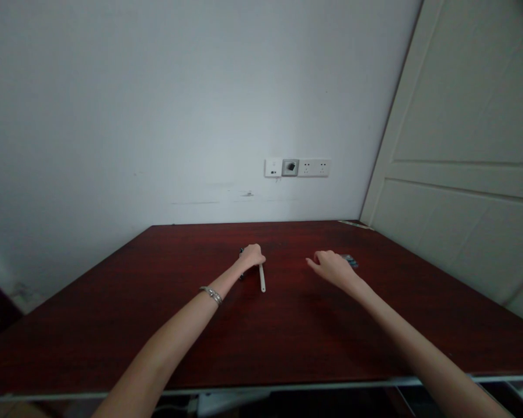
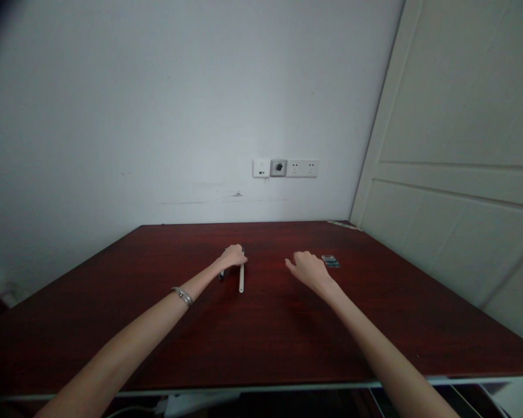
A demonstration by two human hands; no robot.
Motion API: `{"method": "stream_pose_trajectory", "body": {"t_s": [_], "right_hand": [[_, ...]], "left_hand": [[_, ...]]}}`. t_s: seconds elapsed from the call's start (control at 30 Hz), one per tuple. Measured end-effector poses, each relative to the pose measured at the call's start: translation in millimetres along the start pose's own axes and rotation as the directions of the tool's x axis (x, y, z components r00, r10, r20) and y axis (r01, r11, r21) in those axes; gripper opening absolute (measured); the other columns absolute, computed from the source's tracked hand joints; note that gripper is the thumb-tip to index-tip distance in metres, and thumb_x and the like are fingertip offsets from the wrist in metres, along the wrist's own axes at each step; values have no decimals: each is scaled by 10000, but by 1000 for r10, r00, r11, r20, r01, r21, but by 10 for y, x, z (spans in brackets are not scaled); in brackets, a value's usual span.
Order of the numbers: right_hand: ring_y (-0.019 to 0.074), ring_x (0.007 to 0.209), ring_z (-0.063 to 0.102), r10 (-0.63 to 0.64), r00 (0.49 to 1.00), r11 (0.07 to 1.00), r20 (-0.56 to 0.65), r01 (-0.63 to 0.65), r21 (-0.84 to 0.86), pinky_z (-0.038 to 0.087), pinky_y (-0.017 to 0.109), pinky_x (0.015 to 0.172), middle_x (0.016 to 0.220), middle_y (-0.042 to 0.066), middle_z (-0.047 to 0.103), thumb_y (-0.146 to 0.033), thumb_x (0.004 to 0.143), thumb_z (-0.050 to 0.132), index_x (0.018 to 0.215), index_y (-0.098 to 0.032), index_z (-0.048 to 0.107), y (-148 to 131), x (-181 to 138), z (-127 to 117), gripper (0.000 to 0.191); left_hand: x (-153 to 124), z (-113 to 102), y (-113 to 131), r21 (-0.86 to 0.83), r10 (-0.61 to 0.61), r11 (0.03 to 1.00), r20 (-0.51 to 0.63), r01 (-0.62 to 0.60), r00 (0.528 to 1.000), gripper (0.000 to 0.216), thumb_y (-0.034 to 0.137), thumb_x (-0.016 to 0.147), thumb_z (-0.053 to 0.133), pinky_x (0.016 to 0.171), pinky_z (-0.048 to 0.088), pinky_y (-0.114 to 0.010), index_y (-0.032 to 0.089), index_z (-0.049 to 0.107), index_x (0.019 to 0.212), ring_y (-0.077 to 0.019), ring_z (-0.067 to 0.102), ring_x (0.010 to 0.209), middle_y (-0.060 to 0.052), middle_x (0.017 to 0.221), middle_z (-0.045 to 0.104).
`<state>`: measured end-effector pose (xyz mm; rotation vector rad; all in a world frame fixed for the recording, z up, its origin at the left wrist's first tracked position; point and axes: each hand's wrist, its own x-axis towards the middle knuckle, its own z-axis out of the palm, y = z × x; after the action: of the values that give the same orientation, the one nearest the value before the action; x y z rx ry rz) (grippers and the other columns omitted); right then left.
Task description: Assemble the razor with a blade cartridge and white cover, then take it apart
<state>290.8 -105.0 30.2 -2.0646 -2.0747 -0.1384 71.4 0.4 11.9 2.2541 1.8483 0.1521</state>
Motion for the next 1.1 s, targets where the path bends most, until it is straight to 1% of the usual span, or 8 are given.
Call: {"method": "stream_pose_trajectory", "body": {"t_s": [0.17,0.47,0.6,0.73,0.8,0.9,1.0,1.1], "right_hand": [[264,798,633,56,994,997,97,-60,38,422,316,653,828,140,659,-474,818,427,751,-142,635,292,71,-50,397],[230,753,620,75,971,993,227,-93,72,421,300,634,864,112,649,-457,724,556,817,-148,625,825,197,39,330],[210,818,603,-14,976,988,217,-20,154,428,286,718,903,100,643,-308,682,603,879,-148,630,1072,291,36,255],[236,1042,523,-145,979,973,142,115,200,376,298,891,1127,135,574,-182,614,614,1086,-123,585,1322,401,83,476],[257,1135,460,-136,976,975,167,102,195,335,321,950,1239,146,506,-159,590,617,1171,-115,538,1440,441,143,588],[276,1187,414,-91,965,978,245,41,204,307,349,981,1306,151,454,-168,588,626,1230,-114,491,1592,477,250,659],[263,1175,438,-90,956,959,278,8,284,314,349,980,1304,146,465,-163,608,606,1244,-130,474,1696,498,337,650],[228,1138,485,-132,948,916,290,5,401,352,303,949,1268,139,506,-145,628,572,1226,-132,485,1745,516,391,605]], "left_hand": [[31,34,-30,32,-7,999,-17,7,1000,289,209,643,585,640,482,-291,97,659,899,-300,637,872,-214,953,655],[19,79,-38,83,-12,996,-32,15,999,301,211,672,593,696,485,-292,116,655,952,-295,621,929,-213,995,645],[-27,62,-35,81,-1,997,-48,5,999,279,243,698,581,698,479,-270,125,657,939,-272,626,919,-199,994,648],[-51,-69,-76,61,17,998,-98,-12,995,303,320,744,524,689,468,-255,130,650,944,-253,624,918,-186,991,651],[-46,-177,-136,44,22,999,-141,-16,990,314,340,771,476,672,457,-247,121,654,908,-241,628,892,-183,961,657],[-30,-334,-275,-59,25,997,-248,-41,968,330,343,783,439,624,431,-242,107,662,724,-214,636,750,-156,784,673],[-24,-413,-442,-144,-12,989,-315,-35,949,337,331,777,435,599,409,-234,116,644,624,-192,619,680,-122,681,658],[-33,-380,-594,-201,-56,979,-339,-15,939,324,298,771,433,608,401,-226,129,637,583,-174,605,650,-92,614,640]]}}
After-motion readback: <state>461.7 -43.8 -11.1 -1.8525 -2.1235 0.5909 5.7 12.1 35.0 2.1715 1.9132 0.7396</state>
